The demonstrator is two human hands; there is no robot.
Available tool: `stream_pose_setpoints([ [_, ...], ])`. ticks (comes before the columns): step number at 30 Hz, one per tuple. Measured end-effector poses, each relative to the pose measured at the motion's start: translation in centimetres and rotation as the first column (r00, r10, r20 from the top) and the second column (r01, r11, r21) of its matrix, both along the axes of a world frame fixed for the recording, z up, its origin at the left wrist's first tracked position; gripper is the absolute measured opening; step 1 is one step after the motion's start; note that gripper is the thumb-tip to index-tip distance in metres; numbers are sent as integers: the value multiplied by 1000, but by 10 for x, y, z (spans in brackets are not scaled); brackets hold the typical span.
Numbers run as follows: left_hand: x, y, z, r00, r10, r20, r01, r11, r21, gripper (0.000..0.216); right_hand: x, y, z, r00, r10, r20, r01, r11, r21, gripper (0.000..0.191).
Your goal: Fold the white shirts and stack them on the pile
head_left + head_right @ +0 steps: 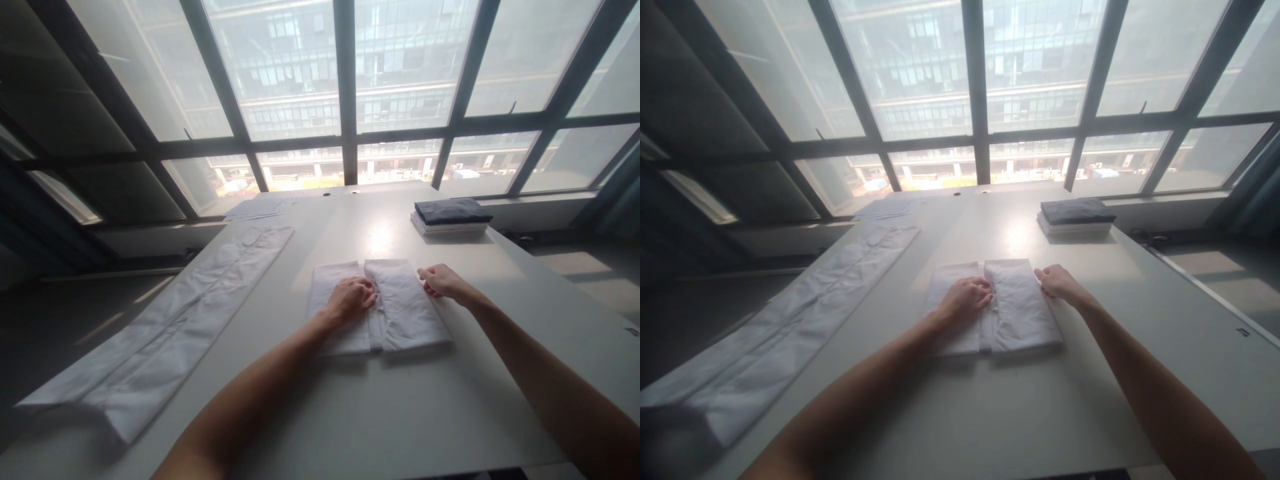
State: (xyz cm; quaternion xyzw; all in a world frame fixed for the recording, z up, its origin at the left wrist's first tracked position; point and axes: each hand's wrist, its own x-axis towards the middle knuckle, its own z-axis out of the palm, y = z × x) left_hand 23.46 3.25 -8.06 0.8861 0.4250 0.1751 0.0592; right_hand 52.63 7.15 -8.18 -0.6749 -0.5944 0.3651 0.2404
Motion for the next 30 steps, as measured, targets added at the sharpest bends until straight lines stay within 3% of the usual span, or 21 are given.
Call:
stream_pose_setpoints([
  [6,-2,4,-8,982,188,1,-187,976,111,41,-4,-9,12,1000,9,10,-8,993,-117,41],
  [11,-2,5,-16,961,199,-194,-204,979,-7,55,-7,-10,15,1000,19,-8,-20,987,-157,41],
  [16,-2,5,-16,954,223,-201,-234,972,-30,62,-6,-8,15,999,-34,-39,27,984,-179,40],
  [23,-2,5,-15,961,221,-170,-232,972,-49,60,13,-10,23,955,250,-156,-279,940,-199,44],
  [30,-2,6,-13,967,200,-159,-212,975,-60,64,11,-20,35,862,270,-429,-395,888,-235,45],
])
